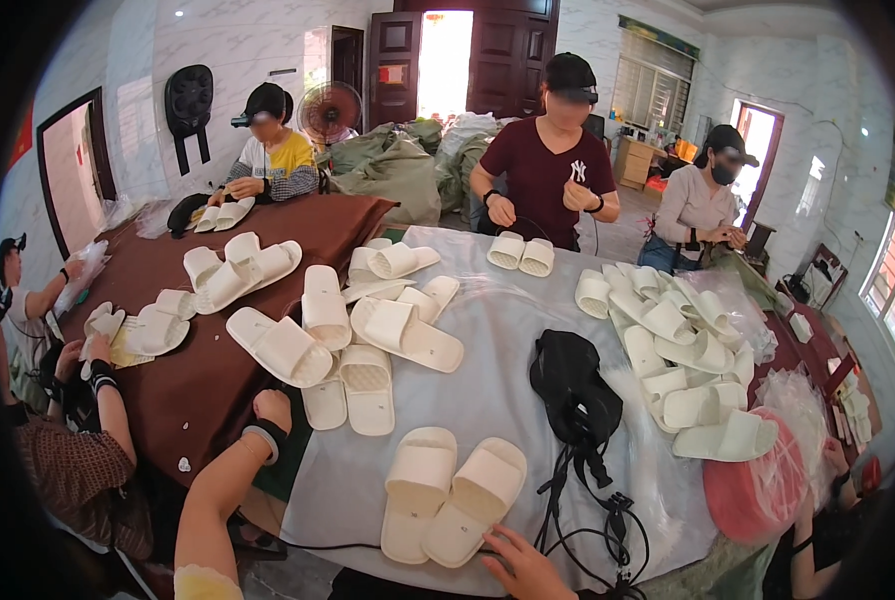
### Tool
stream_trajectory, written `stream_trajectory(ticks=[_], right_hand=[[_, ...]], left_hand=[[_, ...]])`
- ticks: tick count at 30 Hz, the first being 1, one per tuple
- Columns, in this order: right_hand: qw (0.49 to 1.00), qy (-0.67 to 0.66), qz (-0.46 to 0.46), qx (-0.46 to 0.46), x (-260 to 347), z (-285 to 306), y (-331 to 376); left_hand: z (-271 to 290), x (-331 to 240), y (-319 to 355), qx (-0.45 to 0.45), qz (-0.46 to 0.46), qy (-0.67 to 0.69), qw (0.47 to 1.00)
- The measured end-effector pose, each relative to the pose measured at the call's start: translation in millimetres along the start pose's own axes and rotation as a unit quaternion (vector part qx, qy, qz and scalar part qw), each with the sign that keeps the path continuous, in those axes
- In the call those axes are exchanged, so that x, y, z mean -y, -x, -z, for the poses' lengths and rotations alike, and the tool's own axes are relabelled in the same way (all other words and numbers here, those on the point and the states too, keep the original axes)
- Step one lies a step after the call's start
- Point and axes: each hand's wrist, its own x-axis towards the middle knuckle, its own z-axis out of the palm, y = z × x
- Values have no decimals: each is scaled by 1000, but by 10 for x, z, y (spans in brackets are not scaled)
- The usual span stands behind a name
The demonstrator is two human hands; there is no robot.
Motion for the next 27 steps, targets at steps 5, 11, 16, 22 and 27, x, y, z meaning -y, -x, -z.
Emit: stream_trajectory(ticks=[5, 11, 16, 22, 27], right_hand=[[1000, -7, 1, -3, -75, -37, 49], [1000, 1, 6, 19, -53, -98, 17], [995, 75, 65, 23, -67, -48, -64], [999, -2, -20, 27, 58, -1, -72], [1000, -3, -11, 7, 140, 16, -106]], left_hand=[[117, -21, 122, 12, 10, -9, 1000], [-28, -22, 305, -42, -47, -4, 998], [222, -268, 541, -64, 18, 122, 990], [318, -154, 891, -96, 12, 81, 992], [66, 119, 994, -115, 87, 164, 976]])
